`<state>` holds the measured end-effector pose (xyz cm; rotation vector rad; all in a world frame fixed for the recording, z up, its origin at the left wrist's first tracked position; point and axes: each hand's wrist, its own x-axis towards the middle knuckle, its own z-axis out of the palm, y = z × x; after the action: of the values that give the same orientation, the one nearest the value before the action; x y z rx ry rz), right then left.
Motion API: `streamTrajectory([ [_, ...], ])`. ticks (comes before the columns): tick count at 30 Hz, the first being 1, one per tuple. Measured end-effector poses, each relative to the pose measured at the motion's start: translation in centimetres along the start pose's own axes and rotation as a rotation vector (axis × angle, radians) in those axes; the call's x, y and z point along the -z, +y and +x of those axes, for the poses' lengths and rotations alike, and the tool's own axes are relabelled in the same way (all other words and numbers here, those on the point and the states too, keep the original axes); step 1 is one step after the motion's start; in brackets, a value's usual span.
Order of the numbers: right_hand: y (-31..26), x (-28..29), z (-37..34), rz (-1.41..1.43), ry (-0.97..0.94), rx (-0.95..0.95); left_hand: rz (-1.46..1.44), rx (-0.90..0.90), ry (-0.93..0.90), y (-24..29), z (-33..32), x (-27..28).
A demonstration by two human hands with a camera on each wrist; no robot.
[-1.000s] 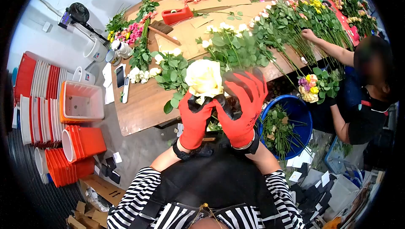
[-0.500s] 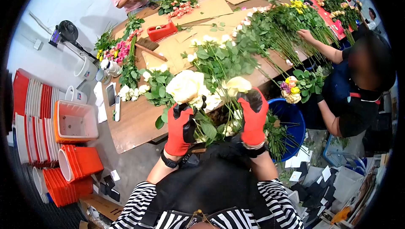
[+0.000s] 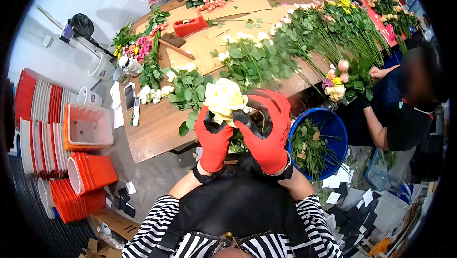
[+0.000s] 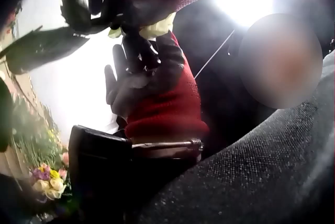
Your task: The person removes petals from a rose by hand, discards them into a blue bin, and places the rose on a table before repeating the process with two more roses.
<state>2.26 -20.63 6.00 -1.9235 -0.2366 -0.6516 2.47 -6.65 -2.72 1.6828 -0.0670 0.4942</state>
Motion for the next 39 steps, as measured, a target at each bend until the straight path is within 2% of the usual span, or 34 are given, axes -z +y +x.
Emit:
streamTrajectory([
  [1,0.0,-0.1,0.0,0.071,0.004,-0.038,0.025,-0.025,0.01,0.0,-0.2,0.0],
  [2,0.3,-0.3,-0.1,0.141,0.008,-0.077,0.152,-0.122,0.032,0.1,-0.4,0.1],
  [4,1.7,-0.9,-0.6,0.309,0.018,-0.141,0.165,-0.142,0.046,0.7,-0.3,0.1],
  [7,2.0,-1.2,-1.1,0.604,-0.022,-0.483,0.178,-0.238,0.102,-0.3,-0.8,0.2],
  [8,1.5,-1.7,-1.3,0.731,0.059,-0.573,0.132,-0.233,0.108,-0.8,-1.0,0.2],
  [9,2.7,-2.0,-2.0,0.7,0.088,-0.616,0.086,-0.228,0.114,-1.0,-1.1,0.3],
  [10,4.2,-2.4,-2.5,0.67,0.114,-0.658,0.033,-0.111,0.083,-1.0,-0.9,0.6],
  [12,4.9,-1.7,-2.1,0.707,0.05,-0.537,-0.075,0.12,0.022,-0.9,-0.1,1.4],
  [13,4.2,-1.5,-1.3,0.728,0.018,-0.477,-0.029,0.096,0.031,-1.1,0.1,1.6],
  [15,1.2,-1.3,-0.1,0.613,0.129,-0.419,0.059,0.048,0.04,-1.0,0.7,1.7],
  [18,1.6,-0.3,-0.1,0.243,-0.038,-0.017,0.18,-0.073,0.027,0.6,1.3,1.9],
  [19,0.9,-0.6,-0.3,0.283,-0.018,-0.077,0.221,-0.115,0.019,0.6,1.3,1.8],
  [21,-0.4,-0.4,0.5,0.008,-0.052,-0.006,0.233,-0.172,0.013,1.2,1.3,1.5],
  [23,0.0,-0.7,0.2,0.013,-0.023,-0.026,0.29,-0.224,0.025,1.8,1.1,1.3],
  [27,0.6,-1.0,-0.4,-0.099,0.044,0.086,0.177,-0.031,0.025,0.1,0.6,1.1],
  [28,0.5,-1.0,-0.5,-0.028,0.041,0.057,0.227,-0.061,0.03,0.1,0.5,1.1],
  [30,0.2,-1.1,-0.8,0.114,0.031,-0.003,-0.042,0.131,-0.011,0.6,0.7,1.1],
  [31,0.3,-1.3,-1.0,0.261,0.048,-0.105,-0.177,0.225,-0.032,0.8,0.8,1.2],
  [32,0.6,-1.7,-1.2,0.409,0.064,-0.207,-0.097,0.208,0.019,-0.9,0.1,1.1],
  [33,1.0,-2.0,-1.4,0.558,0.079,-0.307,-0.205,0.292,-0.043,-0.3,0.5,1.4],
  [34,1.6,-2.3,-1.4,0.688,0.064,-0.285,-0.312,0.376,-0.104,0.9,1.0,2.0],
  [35,1.9,-2.3,-1.6,0.711,0.12,-0.377,-0.42,0.461,-0.166,1.8,1.4,2.3],
  [36,2.0,-2.2,-1.9,0.733,0.176,-0.469,-0.386,0.339,-0.12,2.1,1.6,1.6],
  [37,2.5,-2.1,-2.3,0.753,0.232,-0.559,-0.452,0.37,-0.098,2.5,1.8,1.8],
  [38,6.8,-1.5,-4.0,0.976,0.212,-0.664,-0.519,0.402,-0.077,3.1,1.9,2.0],
  [39,6.7,-1.6,-3.1,0.878,0.269,-0.463,-0.586,0.435,-0.055,3.3,2.0,2.1],
])
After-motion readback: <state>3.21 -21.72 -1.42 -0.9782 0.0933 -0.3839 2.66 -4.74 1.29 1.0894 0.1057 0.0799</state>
